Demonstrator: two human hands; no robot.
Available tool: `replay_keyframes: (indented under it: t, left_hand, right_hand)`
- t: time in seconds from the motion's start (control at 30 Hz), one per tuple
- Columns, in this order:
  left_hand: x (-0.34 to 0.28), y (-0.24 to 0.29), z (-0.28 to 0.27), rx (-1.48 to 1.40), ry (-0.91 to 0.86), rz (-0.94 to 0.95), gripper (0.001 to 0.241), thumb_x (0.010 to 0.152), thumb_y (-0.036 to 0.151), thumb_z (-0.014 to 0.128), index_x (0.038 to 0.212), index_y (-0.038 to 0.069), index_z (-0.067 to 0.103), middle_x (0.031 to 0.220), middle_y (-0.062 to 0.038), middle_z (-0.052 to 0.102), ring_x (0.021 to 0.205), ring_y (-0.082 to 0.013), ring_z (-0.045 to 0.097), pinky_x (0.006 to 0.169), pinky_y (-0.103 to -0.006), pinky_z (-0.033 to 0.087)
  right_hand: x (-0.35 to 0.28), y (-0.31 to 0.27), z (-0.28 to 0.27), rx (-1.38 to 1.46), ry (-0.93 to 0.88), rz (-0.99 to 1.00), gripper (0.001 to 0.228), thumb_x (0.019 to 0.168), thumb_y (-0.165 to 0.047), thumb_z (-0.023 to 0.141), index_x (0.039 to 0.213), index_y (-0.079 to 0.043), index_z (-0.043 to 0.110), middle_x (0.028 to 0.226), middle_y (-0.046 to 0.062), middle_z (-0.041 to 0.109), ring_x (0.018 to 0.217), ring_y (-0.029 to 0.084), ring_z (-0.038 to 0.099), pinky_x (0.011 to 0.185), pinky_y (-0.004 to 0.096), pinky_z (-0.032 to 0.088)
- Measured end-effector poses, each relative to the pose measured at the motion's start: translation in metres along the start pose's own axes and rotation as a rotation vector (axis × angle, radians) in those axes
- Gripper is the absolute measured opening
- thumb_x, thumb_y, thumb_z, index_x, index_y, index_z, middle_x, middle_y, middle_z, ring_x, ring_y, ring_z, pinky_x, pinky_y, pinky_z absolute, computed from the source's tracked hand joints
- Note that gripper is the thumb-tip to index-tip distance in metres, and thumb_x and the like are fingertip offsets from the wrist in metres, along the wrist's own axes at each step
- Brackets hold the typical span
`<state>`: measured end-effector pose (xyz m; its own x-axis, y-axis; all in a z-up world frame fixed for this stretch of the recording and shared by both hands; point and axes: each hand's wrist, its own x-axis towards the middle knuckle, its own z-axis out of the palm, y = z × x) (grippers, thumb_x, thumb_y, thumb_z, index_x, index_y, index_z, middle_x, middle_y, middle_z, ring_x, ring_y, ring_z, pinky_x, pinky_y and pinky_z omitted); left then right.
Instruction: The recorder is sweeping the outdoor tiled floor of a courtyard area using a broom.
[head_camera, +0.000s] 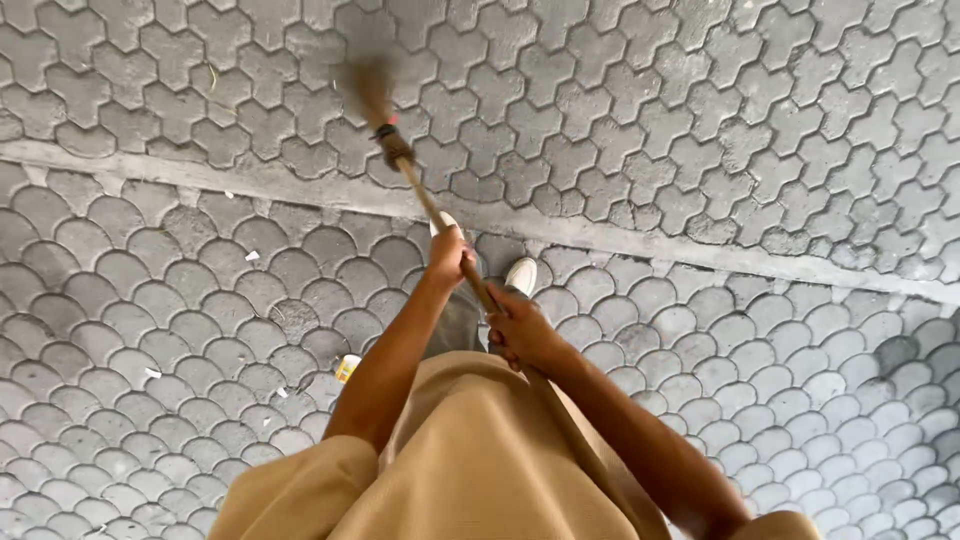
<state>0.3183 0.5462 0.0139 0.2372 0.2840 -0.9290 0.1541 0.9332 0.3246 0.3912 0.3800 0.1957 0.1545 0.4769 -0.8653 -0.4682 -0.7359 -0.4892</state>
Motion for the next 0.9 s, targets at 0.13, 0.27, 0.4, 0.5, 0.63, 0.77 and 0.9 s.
replay_keyframes:
  t: [0.13, 0.27, 0.4, 0.5, 0.63, 0.77, 0.9]
  left_hand:
    - [0.026, 0.004, 0.007, 0.015, 0.236, 0.135, 0.031, 0.095, 0.025, 0.047, 0.075, 0.001, 0.048, 0.047, -0.008, 0.042, 0.035, -0.0222, 0.051, 0.03, -0.0363, 0.041]
    - [0.014, 0.013, 0.117, 0.258, 0.04, 0.122, 0.03, 0.098, 0.027, 0.048, 0.094, -0.002, 0.052, 0.058, -0.014, 0.052, 0.041, -0.0248, 0.059, 0.033, -0.0388, 0.049]
    - [0.039, -0.035, 0.231, 0.268, -0.158, 0.08, 0.026, 0.1, 0.021, 0.052, 0.099, -0.005, 0.055, 0.064, -0.009, 0.054, 0.044, -0.0204, 0.061, 0.034, -0.0362, 0.054]
    - [0.077, -0.054, 0.24, 0.142, -0.245, -0.075, 0.025, 0.102, 0.02, 0.052, 0.103, -0.005, 0.05, 0.068, -0.007, 0.053, 0.047, -0.0199, 0.059, 0.036, -0.0362, 0.055]
    - [0.079, -0.025, 0.135, 0.467, -0.114, 0.121, 0.016, 0.092, 0.014, 0.059, 0.092, -0.001, 0.053, 0.067, -0.008, 0.051, 0.054, -0.0222, 0.061, 0.043, -0.038, 0.056]
    - [0.075, 0.033, 0.09, -0.104, 0.124, 0.015, 0.029, 0.102, 0.029, 0.047, 0.081, 0.01, 0.039, 0.051, -0.002, 0.037, 0.038, -0.0205, 0.051, 0.037, -0.037, 0.048]
    - [0.03, 0.078, 0.166, -0.149, 0.204, 0.043, 0.031, 0.099, 0.027, 0.048, 0.077, 0.005, 0.045, 0.049, -0.004, 0.041, 0.037, -0.02, 0.051, 0.034, -0.0336, 0.045]
  right_hand:
    - [-0.035, -0.032, -0.002, 0.273, -0.057, 0.026, 0.057, 0.097, -0.005, 0.056, 0.149, -0.029, 0.05, 0.063, 0.013, 0.05, 0.032, 0.019, 0.044, 0.016, 0.036, 0.043]
    - [-0.079, -0.065, -0.035, 0.337, 0.127, -0.019, 0.055, 0.101, -0.007, 0.047, 0.152, -0.028, 0.045, 0.07, 0.012, 0.049, 0.037, 0.016, 0.046, 0.019, 0.032, 0.043]
    - [-0.093, -0.087, -0.085, 0.274, 0.321, 0.016, 0.053, 0.103, -0.01, 0.043, 0.153, -0.026, 0.042, 0.072, 0.011, 0.048, 0.042, 0.015, 0.047, 0.022, 0.031, 0.043]
    - [-0.063, -0.087, -0.105, 0.231, 0.382, 0.048, 0.057, 0.102, -0.011, 0.05, 0.155, -0.027, 0.039, 0.069, 0.012, 0.047, 0.038, 0.019, 0.045, 0.022, 0.037, 0.043]
    - [0.013, -0.045, -0.094, 0.044, 0.199, 0.102, 0.052, 0.101, -0.011, 0.053, 0.149, -0.029, 0.049, 0.063, 0.012, 0.054, 0.036, 0.02, 0.049, 0.021, 0.035, 0.044]
    - [0.014, -0.107, -0.077, 0.173, -0.063, 0.052, 0.056, 0.098, -0.006, 0.053, 0.151, -0.025, 0.047, 0.063, 0.011, 0.05, 0.034, 0.017, 0.046, 0.019, 0.034, 0.043]
    - [-0.017, -0.163, -0.131, 0.186, -0.108, 0.067, 0.057, 0.099, -0.008, 0.053, 0.152, -0.029, 0.046, 0.067, 0.013, 0.05, 0.037, 0.019, 0.047, 0.022, 0.035, 0.045]
